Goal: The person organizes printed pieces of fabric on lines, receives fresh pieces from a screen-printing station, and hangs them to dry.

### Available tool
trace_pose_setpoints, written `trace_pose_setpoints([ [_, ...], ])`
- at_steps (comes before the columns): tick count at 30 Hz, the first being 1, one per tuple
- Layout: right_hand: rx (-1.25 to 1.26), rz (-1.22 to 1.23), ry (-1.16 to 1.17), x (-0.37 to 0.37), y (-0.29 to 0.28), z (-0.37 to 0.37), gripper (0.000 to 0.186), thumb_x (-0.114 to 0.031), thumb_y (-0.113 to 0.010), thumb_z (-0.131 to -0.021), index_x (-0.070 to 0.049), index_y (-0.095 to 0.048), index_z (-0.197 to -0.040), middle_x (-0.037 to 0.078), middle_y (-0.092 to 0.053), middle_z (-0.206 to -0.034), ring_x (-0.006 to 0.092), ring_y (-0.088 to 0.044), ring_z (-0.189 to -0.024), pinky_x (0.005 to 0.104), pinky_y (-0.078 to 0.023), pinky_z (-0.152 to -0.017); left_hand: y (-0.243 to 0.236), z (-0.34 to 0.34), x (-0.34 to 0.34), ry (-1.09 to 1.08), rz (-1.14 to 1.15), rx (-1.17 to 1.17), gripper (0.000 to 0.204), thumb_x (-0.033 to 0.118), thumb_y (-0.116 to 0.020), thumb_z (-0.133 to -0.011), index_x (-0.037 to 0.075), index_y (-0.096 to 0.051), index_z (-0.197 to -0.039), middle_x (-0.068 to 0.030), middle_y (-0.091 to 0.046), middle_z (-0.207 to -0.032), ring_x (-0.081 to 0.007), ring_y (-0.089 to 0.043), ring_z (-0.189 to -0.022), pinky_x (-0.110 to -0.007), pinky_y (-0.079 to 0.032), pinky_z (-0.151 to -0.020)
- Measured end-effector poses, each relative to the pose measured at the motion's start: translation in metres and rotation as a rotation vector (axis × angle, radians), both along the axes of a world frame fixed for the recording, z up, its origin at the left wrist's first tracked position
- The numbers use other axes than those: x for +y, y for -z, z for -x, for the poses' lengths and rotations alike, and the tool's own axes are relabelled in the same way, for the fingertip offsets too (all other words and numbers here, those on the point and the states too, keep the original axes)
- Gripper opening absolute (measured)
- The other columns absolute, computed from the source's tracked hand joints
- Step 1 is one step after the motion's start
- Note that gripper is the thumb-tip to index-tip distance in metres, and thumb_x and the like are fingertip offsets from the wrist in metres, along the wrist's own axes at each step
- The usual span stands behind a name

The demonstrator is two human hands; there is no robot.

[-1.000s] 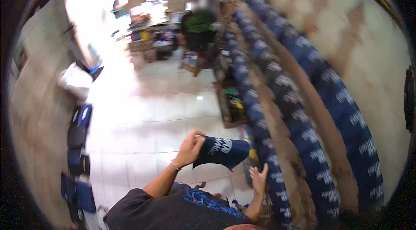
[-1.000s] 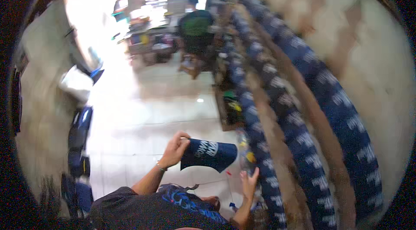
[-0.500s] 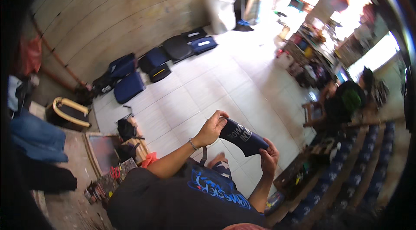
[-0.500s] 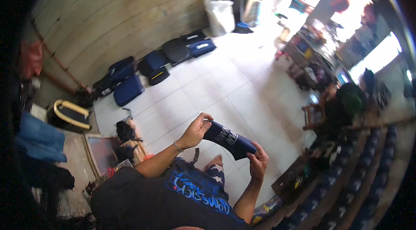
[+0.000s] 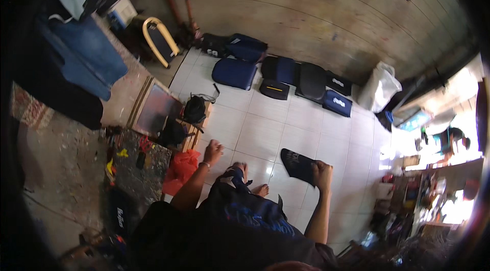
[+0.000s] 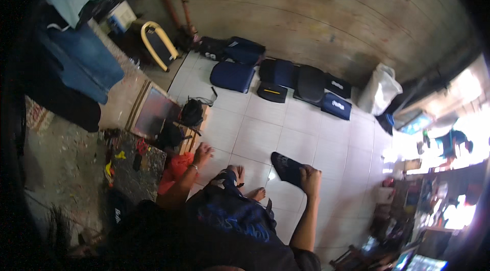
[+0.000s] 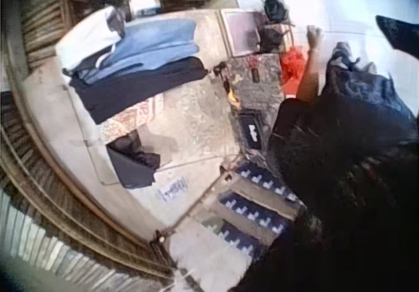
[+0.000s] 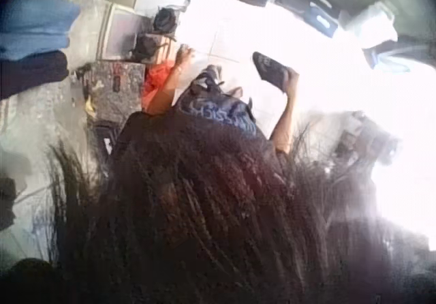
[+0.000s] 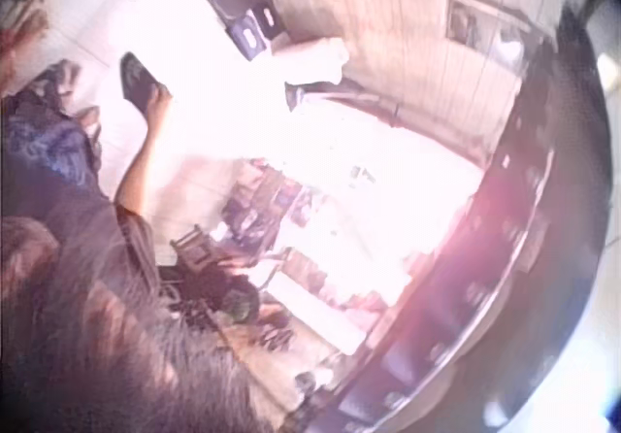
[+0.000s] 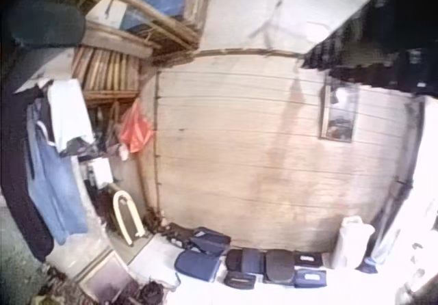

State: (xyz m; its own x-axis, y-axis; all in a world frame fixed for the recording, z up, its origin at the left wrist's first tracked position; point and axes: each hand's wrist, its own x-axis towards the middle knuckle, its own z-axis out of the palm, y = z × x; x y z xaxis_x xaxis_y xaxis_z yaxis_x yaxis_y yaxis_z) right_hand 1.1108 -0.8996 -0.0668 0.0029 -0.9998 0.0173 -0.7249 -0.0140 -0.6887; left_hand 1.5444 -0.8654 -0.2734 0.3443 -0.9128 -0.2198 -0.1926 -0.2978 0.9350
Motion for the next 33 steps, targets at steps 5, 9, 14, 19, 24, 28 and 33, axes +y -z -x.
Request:
trace_pose_setpoints([
  [5, 0.235, 0.052, -0.202, -0.147, 0.017, -0.022, 0.017, -0.015, -0.061, -0.077, 0.002, -0.066, -0.080, 0.022, -0.062, -0.074, 0.0336, -0.063, -0.065, 0.0386, -0.048, -0.060, 0.102, -0.084, 0.081, -0.333, -0.603, 0.316, 0.019, 0.018, -0.060, -0.080, 0.005, -0.049, -0.088, -0.0076, -0.055, -0.072, -0.0214, -0.059, -0.067, -0.032, -0.050, -0.051],
  [9, 0.262, 0.033, -0.223, -0.263, 0.033, -0.089, 0.016, -0.015, -0.058, -0.076, -0.001, -0.066, -0.077, 0.020, -0.062, -0.071, 0.0365, -0.062, -0.068, 0.0418, -0.048, -0.063, 0.131, -0.089, 0.108, -0.471, -0.973, 0.467, 0.018, 0.016, -0.060, -0.078, 0.007, -0.050, -0.090, -0.0096, -0.058, -0.077, -0.0242, -0.060, -0.064, -0.033, -0.049, -0.049],
  [14, -0.001, 0.283, -0.423, -0.475, 0.053, -0.250, 0.028, -0.016, -0.063, -0.076, 0.002, -0.053, -0.057, 0.016, -0.046, -0.047, 0.0144, -0.037, -0.044, 0.0350, -0.032, -0.042, 0.112, -0.164, -0.019, -0.649, -0.745, 0.617, 0.018, 0.012, -0.060, -0.077, 0.009, -0.051, -0.093, -0.0120, -0.061, -0.082, -0.0278, -0.061, -0.062, -0.034, -0.048, -0.046],
  [19, -0.145, 0.350, -0.408, -0.622, -0.009, -0.432, 0.028, -0.015, -0.063, -0.078, 0.002, -0.048, -0.061, 0.016, -0.042, -0.051, 0.0146, -0.037, -0.047, 0.0361, -0.033, -0.047, 0.059, -0.273, -0.126, -0.776, 0.024, 1.122, 0.015, 0.017, -0.054, -0.084, 0.010, -0.053, -0.096, -0.0122, -0.063, -0.088, -0.0274, -0.063, -0.063, -0.034, -0.047, -0.045],
  [24, -0.389, 0.616, -0.323, -0.781, -0.014, -0.592, 0.018, -0.015, -0.064, -0.080, 0.002, -0.065, -0.086, 0.018, -0.054, -0.060, 0.0148, -0.047, -0.051, 0.0327, -0.042, -0.054, -0.013, -0.308, -0.222, -0.895, -0.167, 0.398, 0.026, 0.030, -0.048, -0.089, 0.009, -0.054, -0.102, -0.0120, -0.063, -0.095, -0.0276, -0.063, -0.072, -0.039, -0.049, -0.057],
  [28, -0.468, 0.471, -0.289, -0.903, 0.003, -0.714, 0.020, -0.015, -0.063, -0.081, -0.002, -0.067, -0.096, 0.018, -0.061, -0.067, 0.0143, -0.056, -0.057, 0.0306, -0.046, -0.060, -0.004, -0.318, -0.262, -0.993, -0.313, 0.453, 0.025, 0.029, -0.047, -0.089, 0.008, -0.053, -0.103, -0.0123, -0.063, -0.095, -0.0279, -0.063, -0.072, -0.039, -0.049, -0.057],
  [33, -0.502, 0.272, -0.185, -1.017, 0.079, -0.840, 0.022, -0.017, -0.065, -0.080, -0.002, -0.067, -0.095, 0.019, -0.064, -0.073, 0.0197, -0.063, -0.065, 0.0322, -0.048, -0.065, -0.003, -0.280, -0.283, -1.124, -0.637, 0.617, 0.025, 0.027, -0.046, -0.089, 0.008, -0.053, -0.103, -0.0127, -0.063, -0.096, -0.0283, -0.063, -0.072, -0.039, -0.049, -0.057],
])
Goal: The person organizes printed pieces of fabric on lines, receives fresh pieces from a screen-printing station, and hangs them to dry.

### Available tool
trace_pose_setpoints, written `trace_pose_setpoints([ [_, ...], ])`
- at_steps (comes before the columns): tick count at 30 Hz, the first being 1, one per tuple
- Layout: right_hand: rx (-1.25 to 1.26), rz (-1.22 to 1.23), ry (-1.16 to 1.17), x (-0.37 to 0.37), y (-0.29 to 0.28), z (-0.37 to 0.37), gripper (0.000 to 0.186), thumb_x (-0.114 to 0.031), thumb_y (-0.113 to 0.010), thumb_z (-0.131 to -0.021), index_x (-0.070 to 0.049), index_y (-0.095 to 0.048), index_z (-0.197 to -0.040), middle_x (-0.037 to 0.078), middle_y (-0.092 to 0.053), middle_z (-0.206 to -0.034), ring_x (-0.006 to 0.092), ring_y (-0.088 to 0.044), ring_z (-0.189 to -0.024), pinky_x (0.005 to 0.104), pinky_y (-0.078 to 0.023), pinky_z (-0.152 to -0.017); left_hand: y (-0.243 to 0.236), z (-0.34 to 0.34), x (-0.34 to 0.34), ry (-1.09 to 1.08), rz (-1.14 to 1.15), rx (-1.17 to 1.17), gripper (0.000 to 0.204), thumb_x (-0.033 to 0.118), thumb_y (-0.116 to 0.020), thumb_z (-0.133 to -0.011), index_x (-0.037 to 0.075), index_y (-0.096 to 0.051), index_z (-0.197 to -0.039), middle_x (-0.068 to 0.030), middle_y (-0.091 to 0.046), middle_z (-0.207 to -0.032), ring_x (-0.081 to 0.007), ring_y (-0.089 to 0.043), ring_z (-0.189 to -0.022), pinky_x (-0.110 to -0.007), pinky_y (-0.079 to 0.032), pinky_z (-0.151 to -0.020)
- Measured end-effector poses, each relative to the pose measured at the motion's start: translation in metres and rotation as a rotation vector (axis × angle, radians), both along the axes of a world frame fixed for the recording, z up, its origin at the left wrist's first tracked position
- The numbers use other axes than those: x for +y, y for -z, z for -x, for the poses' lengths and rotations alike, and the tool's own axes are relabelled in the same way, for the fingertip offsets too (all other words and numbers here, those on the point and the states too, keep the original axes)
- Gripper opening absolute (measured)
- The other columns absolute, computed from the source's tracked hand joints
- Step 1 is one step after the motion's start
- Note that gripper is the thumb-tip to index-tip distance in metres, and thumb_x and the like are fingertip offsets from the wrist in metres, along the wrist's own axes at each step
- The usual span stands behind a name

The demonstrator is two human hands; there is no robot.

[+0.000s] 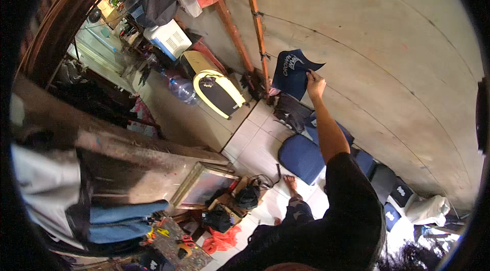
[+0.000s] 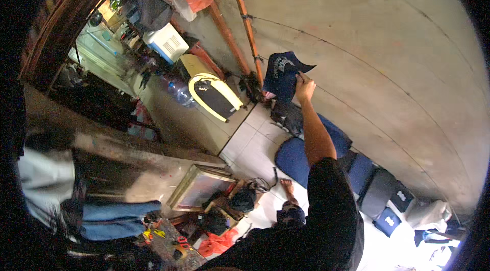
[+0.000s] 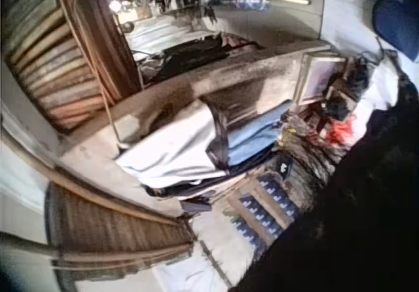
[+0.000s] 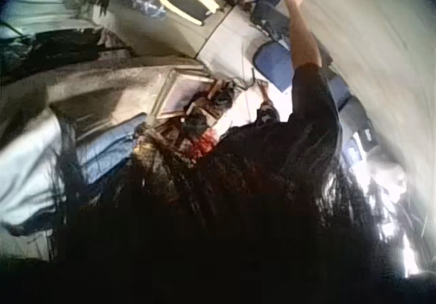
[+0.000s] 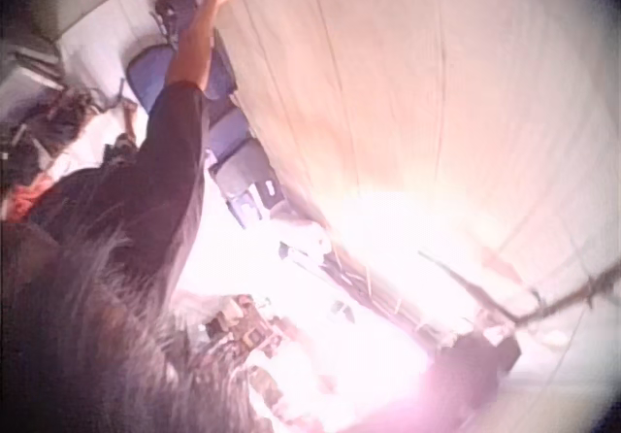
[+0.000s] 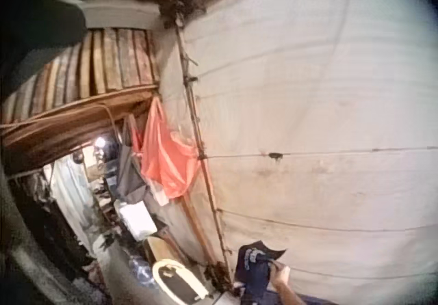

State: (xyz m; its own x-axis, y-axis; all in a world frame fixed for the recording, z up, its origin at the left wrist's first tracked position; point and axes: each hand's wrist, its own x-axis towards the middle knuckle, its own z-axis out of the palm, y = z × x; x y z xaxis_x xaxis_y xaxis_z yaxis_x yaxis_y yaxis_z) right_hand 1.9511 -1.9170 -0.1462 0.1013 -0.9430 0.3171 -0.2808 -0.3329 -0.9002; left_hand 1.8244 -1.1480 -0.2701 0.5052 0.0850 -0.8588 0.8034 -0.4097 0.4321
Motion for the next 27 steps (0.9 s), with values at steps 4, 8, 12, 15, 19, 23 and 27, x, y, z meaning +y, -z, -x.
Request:
trace_pose_setpoints([
  [4, 0.005, -0.100, 0.061, -0.043, 0.082, -0.066, 0.023, -0.018, -0.066, -0.077, -0.008, -0.067, -0.098, 0.018, -0.065, -0.076, 0.0260, -0.064, -0.069, 0.0342, -0.048, -0.067, -0.027, 0.019, -0.023, -0.060, -0.127, 0.129, 0.024, 0.026, -0.046, -0.089, 0.008, -0.052, -0.103, -0.0129, -0.063, -0.096, -0.0287, -0.063, -0.072, -0.040, -0.049, -0.057],
  [8, 0.059, -0.167, 0.012, -0.063, 0.130, -0.102, 0.040, -0.012, -0.066, -0.075, -0.014, -0.060, -0.115, 0.017, -0.063, -0.072, 0.0280, -0.062, -0.066, 0.0398, -0.047, -0.067, -0.046, 0.012, -0.044, -0.067, -0.183, 0.173, 0.024, 0.025, -0.045, -0.089, 0.007, -0.051, -0.103, -0.0132, -0.062, -0.096, -0.0290, -0.063, -0.072, -0.040, -0.050, -0.057],
  [12, 0.150, -0.257, -0.060, -0.071, 0.125, -0.116, 0.058, -0.010, -0.065, -0.074, -0.017, -0.047, -0.129, 0.017, -0.064, -0.076, 0.0314, -0.061, -0.067, 0.0426, -0.047, -0.067, -0.059, 0.006, -0.058, -0.056, -0.210, 0.179, 0.024, 0.024, -0.045, -0.089, 0.007, -0.050, -0.103, -0.0135, -0.062, -0.096, -0.0294, -0.063, -0.072, -0.040, -0.050, -0.057],
  [15, 0.282, -0.254, -0.127, -0.072, 0.118, -0.106, 0.070, -0.009, -0.064, -0.074, -0.016, -0.034, -0.137, 0.019, -0.064, -0.081, 0.0355, -0.061, -0.071, 0.0460, -0.047, -0.069, -0.060, -0.009, -0.064, -0.020, -0.215, 0.174, 0.023, 0.024, -0.044, -0.088, 0.006, -0.050, -0.103, -0.0138, -0.062, -0.097, -0.0296, -0.063, -0.072, -0.040, -0.050, -0.057],
  [19, 0.249, -0.138, -0.158, -0.033, 0.123, -0.071, 0.076, -0.010, -0.060, -0.077, -0.012, -0.019, -0.141, 0.025, -0.062, -0.084, 0.0430, -0.059, -0.077, 0.0499, -0.047, -0.069, -0.055, -0.033, -0.064, 0.063, -0.195, 0.155, 0.023, 0.023, -0.043, -0.088, 0.006, -0.049, -0.103, -0.0141, -0.062, -0.097, -0.0300, -0.063, -0.072, -0.041, -0.050, -0.057],
  [23, 0.136, -0.152, -0.208, 0.076, 0.143, 0.008, 0.053, -0.018, -0.053, -0.083, -0.003, -0.034, -0.130, 0.027, -0.059, -0.099, 0.0467, -0.057, -0.081, 0.0526, -0.046, -0.069, -0.048, -0.061, -0.063, 0.164, -0.155, 0.100, 0.023, 0.022, -0.043, -0.088, 0.006, -0.048, -0.103, -0.0144, -0.062, -0.097, -0.0303, -0.062, -0.072, -0.041, -0.051, -0.057],
  [27, 0.757, -0.250, -0.518, 0.222, 0.225, 0.164, 0.020, -0.017, -0.051, -0.079, -0.001, -0.061, -0.082, 0.022, -0.060, -0.078, 0.0435, -0.056, -0.073, 0.0528, -0.043, -0.063, -0.028, -0.105, -0.072, 0.336, -0.063, 0.033, 0.023, 0.021, -0.042, -0.088, 0.005, -0.048, -0.104, -0.0147, -0.062, -0.098, -0.0307, -0.062, -0.072, -0.041, -0.051, -0.057],
])
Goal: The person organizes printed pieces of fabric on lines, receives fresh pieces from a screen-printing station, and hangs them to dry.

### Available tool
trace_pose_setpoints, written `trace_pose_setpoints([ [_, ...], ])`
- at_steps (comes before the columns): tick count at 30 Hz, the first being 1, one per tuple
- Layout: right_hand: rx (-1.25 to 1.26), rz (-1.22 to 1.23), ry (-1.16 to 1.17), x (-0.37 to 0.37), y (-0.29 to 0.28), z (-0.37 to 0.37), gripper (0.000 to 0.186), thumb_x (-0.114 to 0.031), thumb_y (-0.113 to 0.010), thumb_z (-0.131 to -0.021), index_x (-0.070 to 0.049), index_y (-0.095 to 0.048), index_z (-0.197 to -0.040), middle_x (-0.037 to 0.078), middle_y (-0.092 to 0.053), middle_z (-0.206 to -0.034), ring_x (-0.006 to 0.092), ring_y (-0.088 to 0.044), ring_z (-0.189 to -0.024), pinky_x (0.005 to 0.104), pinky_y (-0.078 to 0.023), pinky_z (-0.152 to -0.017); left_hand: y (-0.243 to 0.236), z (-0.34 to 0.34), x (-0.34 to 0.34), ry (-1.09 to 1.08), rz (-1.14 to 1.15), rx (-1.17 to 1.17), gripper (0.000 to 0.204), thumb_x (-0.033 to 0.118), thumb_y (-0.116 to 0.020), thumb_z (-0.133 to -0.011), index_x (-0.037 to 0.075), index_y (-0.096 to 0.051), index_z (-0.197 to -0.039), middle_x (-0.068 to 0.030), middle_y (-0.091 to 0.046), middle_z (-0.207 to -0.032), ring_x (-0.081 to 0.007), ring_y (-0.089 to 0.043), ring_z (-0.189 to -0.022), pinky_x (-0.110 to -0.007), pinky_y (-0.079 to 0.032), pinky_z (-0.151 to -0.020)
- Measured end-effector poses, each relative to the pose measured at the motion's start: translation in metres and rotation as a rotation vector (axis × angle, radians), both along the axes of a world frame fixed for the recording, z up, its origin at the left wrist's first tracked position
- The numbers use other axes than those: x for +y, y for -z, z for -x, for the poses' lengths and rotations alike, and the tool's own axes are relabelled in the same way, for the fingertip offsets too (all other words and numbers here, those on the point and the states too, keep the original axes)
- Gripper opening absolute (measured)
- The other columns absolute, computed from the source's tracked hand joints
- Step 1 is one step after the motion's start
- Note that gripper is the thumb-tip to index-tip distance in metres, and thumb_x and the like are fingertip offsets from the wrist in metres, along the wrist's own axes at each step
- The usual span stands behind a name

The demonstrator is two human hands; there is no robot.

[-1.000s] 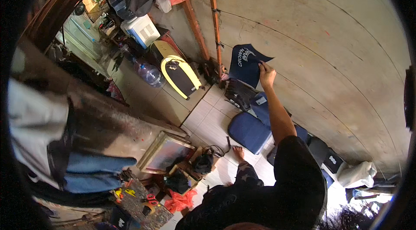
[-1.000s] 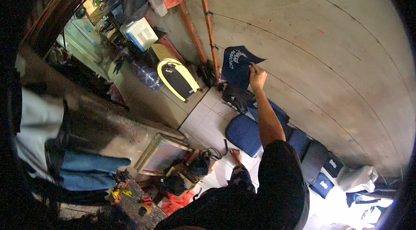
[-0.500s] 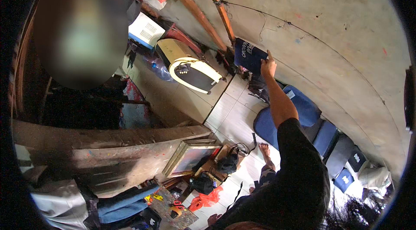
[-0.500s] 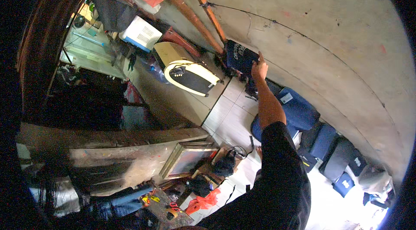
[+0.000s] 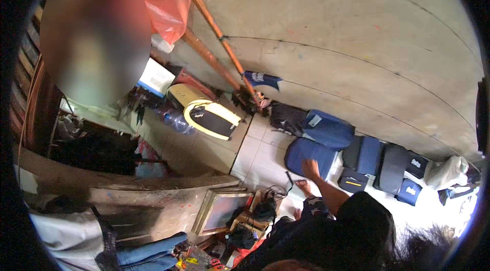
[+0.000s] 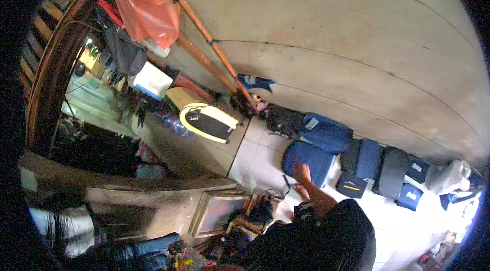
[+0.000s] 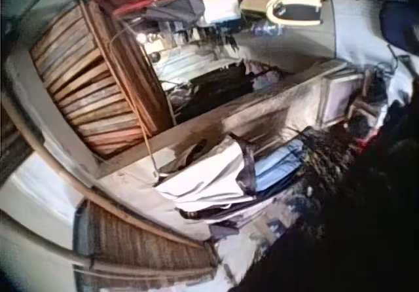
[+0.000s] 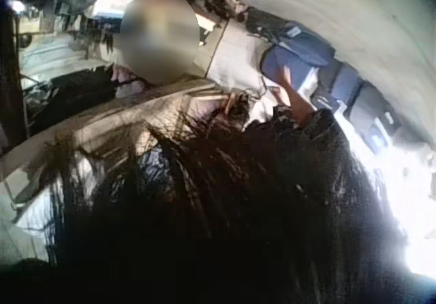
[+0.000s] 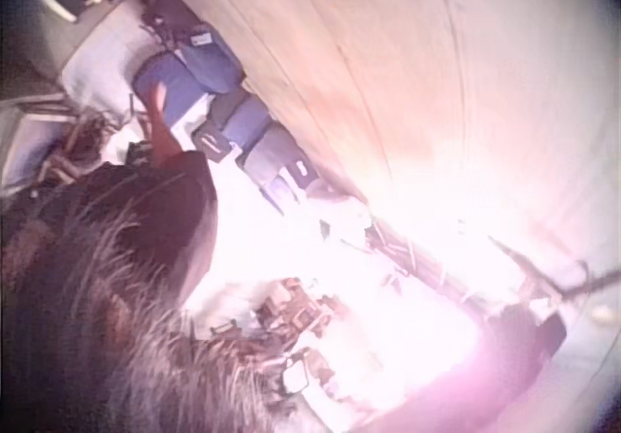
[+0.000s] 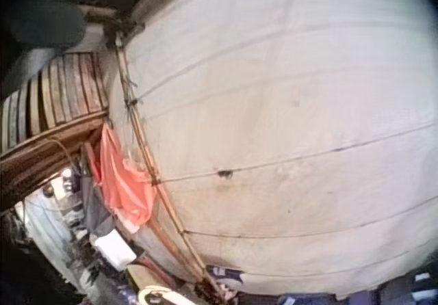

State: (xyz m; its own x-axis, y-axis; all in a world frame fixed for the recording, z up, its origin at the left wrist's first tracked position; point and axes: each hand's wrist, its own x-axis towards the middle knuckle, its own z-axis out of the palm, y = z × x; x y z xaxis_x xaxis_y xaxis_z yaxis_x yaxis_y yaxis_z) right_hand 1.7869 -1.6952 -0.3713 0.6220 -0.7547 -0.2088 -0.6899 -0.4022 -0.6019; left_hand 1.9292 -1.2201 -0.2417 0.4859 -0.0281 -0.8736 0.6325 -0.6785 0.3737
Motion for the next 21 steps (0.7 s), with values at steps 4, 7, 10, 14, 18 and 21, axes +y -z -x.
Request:
trace_pose_setpoints([
  [4, -0.031, -0.119, 0.478, 0.125, 0.005, 0.182, 0.016, -0.013, -0.056, -0.075, 0.001, -0.064, -0.070, 0.020, -0.061, -0.062, 0.0334, -0.061, -0.056, 0.0430, -0.049, -0.057, 0.032, -0.022, -0.016, 0.183, 0.108, -0.023, 0.022, 0.020, -0.042, -0.088, 0.005, -0.047, -0.104, -0.0149, -0.062, -0.098, -0.0310, -0.062, -0.072, -0.042, -0.051, -0.057],
  [7, -0.145, -0.488, 0.856, 0.181, 0.005, 0.327, 0.017, -0.012, -0.056, -0.077, -0.002, -0.063, -0.064, 0.009, -0.059, -0.054, 0.0193, -0.058, -0.044, 0.0327, -0.053, -0.049, 0.074, -0.019, -0.039, 0.400, 0.160, 0.025, 0.022, 0.019, -0.041, -0.088, 0.004, -0.046, -0.104, -0.0152, -0.061, -0.098, -0.0313, -0.062, -0.072, -0.042, -0.051, -0.057],
  [10, -0.606, -0.554, 1.584, 0.253, -0.037, 0.416, 0.017, -0.014, -0.055, -0.082, 0.002, -0.061, -0.083, 0.010, -0.061, -0.070, 0.0183, -0.059, -0.055, 0.0286, -0.051, -0.050, 0.105, 0.007, -0.059, 0.661, 0.169, 0.101, 0.022, 0.018, -0.041, -0.088, 0.004, -0.046, -0.104, -0.0154, -0.061, -0.098, -0.0315, -0.062, -0.072, -0.042, -0.052, -0.057],
  [14, -0.675, -0.323, 1.837, 0.366, -0.120, 0.493, 0.022, -0.013, -0.053, -0.083, 0.004, -0.060, -0.094, 0.015, -0.065, -0.076, 0.0202, -0.064, -0.059, 0.0298, -0.052, -0.050, 0.130, 0.084, -0.117, 0.935, 0.203, 0.211, 0.022, 0.017, -0.040, -0.088, 0.004, -0.045, -0.104, -0.0157, -0.061, -0.099, -0.0319, -0.062, -0.071, -0.042, -0.052, -0.057],
  [18, -0.771, -0.272, 2.221, 0.510, -0.083, 0.522, 0.020, -0.013, -0.052, -0.082, 0.003, -0.062, -0.089, 0.014, -0.065, -0.075, 0.0202, -0.064, -0.059, 0.0314, -0.052, -0.049, 0.122, 0.190, -0.163, 1.252, 0.192, 0.239, 0.021, 0.016, -0.039, -0.088, 0.003, -0.044, -0.104, -0.0160, -0.061, -0.099, -0.0322, -0.062, -0.071, -0.043, -0.052, -0.057],
  [21, -0.171, -0.270, 2.485, 0.710, 0.050, 0.500, 0.017, -0.011, -0.053, -0.077, 0.003, -0.061, -0.074, 0.015, -0.063, -0.064, 0.0214, -0.061, -0.049, 0.0347, -0.051, -0.043, 0.115, 0.331, -0.180, 1.668, 0.110, 0.334, 0.022, 0.020, -0.042, -0.087, 0.004, -0.046, -0.101, -0.0158, -0.061, -0.098, -0.0317, -0.063, -0.071, -0.043, -0.052, -0.057],
])
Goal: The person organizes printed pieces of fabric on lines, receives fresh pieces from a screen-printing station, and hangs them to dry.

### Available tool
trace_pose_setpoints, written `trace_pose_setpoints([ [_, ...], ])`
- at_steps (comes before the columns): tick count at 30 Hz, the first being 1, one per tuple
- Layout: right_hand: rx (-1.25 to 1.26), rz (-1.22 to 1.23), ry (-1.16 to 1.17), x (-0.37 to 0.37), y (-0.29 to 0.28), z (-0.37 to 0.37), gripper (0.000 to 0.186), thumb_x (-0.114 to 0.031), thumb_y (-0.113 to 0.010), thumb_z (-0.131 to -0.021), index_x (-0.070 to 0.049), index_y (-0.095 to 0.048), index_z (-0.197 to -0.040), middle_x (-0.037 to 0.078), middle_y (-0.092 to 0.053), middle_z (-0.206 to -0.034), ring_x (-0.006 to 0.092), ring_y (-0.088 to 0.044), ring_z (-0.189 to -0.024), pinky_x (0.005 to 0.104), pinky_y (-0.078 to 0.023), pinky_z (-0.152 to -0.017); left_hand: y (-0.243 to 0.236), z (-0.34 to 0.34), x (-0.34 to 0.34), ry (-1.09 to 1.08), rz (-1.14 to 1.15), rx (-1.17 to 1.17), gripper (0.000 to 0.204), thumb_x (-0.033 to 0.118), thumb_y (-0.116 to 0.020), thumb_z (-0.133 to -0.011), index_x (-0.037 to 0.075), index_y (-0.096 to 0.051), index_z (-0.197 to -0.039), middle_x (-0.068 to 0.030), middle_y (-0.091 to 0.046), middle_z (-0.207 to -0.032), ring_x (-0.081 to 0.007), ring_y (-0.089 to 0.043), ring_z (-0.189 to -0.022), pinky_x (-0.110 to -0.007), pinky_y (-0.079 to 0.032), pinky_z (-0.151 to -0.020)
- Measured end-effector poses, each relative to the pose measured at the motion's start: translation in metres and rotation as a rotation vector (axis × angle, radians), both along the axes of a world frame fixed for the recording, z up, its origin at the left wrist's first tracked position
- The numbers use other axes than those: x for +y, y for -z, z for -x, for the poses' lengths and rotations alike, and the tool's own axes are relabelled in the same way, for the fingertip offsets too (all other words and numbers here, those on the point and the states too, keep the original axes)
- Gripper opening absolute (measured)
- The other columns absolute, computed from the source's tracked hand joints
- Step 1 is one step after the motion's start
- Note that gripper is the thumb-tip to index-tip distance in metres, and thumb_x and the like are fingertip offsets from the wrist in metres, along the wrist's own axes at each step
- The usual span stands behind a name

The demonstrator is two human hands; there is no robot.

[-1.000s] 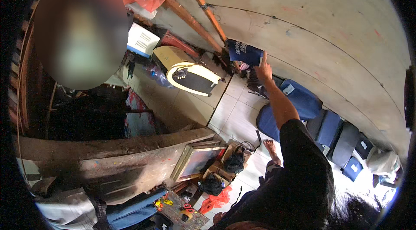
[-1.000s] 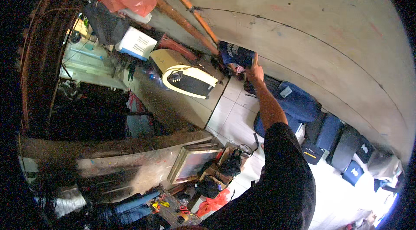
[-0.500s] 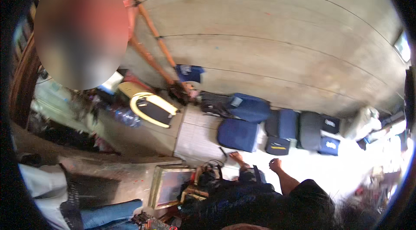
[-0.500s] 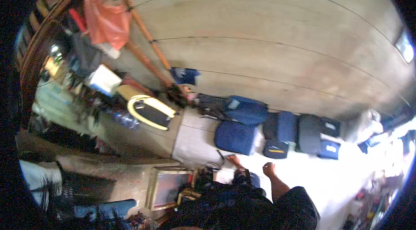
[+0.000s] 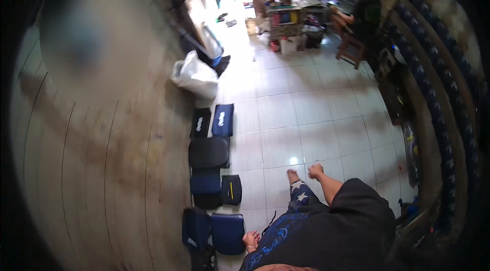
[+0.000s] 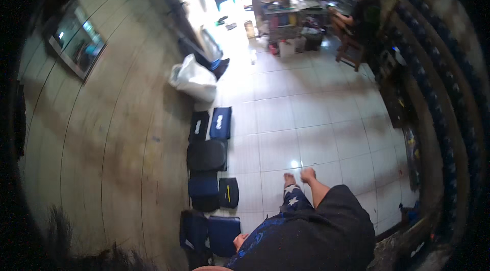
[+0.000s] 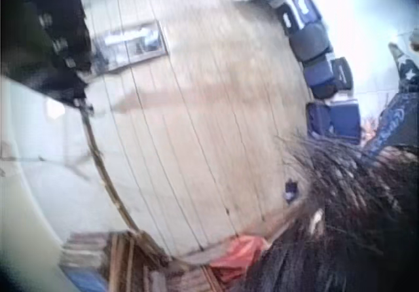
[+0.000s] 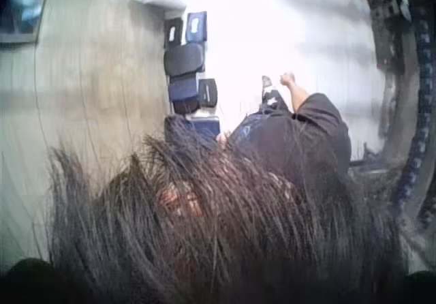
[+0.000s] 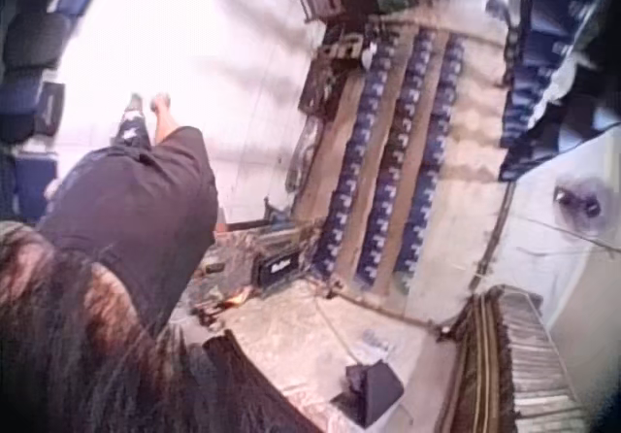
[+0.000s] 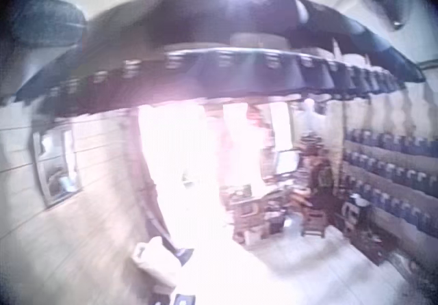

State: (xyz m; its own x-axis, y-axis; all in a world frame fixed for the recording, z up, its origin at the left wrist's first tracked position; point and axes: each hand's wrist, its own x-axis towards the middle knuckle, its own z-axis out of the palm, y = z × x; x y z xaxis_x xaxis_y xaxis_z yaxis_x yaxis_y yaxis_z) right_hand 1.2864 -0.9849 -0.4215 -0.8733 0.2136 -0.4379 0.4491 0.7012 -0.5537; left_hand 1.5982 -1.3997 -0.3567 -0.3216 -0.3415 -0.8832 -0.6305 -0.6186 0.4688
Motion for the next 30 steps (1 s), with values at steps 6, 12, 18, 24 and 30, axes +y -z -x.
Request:
trace_pose_setpoints([
  [6, -0.592, 0.132, 0.638, 0.082, -0.045, -0.032, 0.012, -0.007, -0.058, -0.073, 0.005, -0.060, -0.071, 0.014, -0.061, -0.059, 0.0218, -0.057, -0.043, 0.0363, -0.046, -0.038, -0.004, 0.193, -0.007, 0.334, 0.095, -0.069, 0.028, 0.032, -0.049, -0.084, 0.005, -0.053, -0.091, -0.0151, -0.063, -0.096, -0.0299, -0.063, -0.069, -0.043, -0.050, -0.055],
  [12, -0.436, 0.439, 0.786, 0.167, -0.107, 0.128, 0.015, -0.011, -0.059, -0.079, 0.004, -0.060, -0.081, 0.015, -0.064, -0.069, 0.0237, -0.063, -0.052, 0.0364, -0.053, -0.045, 0.030, 0.398, 0.059, 1.687, 0.848, -0.119, 0.038, 0.044, -0.056, -0.080, 0.007, -0.059, -0.082, -0.0144, -0.064, -0.094, -0.0281, -0.064, -0.067, -0.042, -0.049, -0.053],
  [18, -0.048, 0.642, 0.753, 0.234, -0.146, 0.368, 0.014, -0.016, -0.053, -0.085, -0.003, -0.059, -0.089, 0.011, -0.064, -0.079, 0.0192, -0.064, -0.063, 0.0310, -0.053, -0.054, 0.014, 0.656, 0.162, 0.637, 0.073, 0.178, 0.019, 0.014, -0.046, -0.086, -0.003, -0.052, -0.091, -0.0140, -0.065, -0.079, -0.0167, -0.059, -0.050, -0.028, -0.044, -0.037],
  [24, -0.003, 0.797, 0.779, 0.257, -0.149, 0.552, 0.017, -0.017, -0.052, -0.086, -0.002, -0.056, -0.094, 0.011, -0.064, -0.086, 0.0201, -0.064, -0.072, 0.0315, -0.054, -0.062, 0.023, 0.850, 0.199, 0.717, 0.061, 0.043, 0.022, 0.019, -0.047, -0.087, 0.000, -0.056, -0.093, -0.0156, -0.066, -0.088, -0.0228, -0.065, -0.063, -0.032, -0.052, -0.049],
  [30, -0.374, 0.776, 0.954, 0.260, -0.086, 0.689, 0.023, -0.017, -0.051, -0.086, -0.001, -0.053, -0.103, 0.015, -0.062, -0.096, 0.0248, -0.064, -0.081, 0.0354, -0.054, -0.067, 0.082, 1.031, 0.149, 1.709, 0.743, 0.172, 0.027, 0.025, -0.046, -0.086, 0.004, -0.062, -0.084, -0.0229, -0.064, -0.093, -0.0306, -0.065, -0.082, -0.043, -0.053, -0.062],
])
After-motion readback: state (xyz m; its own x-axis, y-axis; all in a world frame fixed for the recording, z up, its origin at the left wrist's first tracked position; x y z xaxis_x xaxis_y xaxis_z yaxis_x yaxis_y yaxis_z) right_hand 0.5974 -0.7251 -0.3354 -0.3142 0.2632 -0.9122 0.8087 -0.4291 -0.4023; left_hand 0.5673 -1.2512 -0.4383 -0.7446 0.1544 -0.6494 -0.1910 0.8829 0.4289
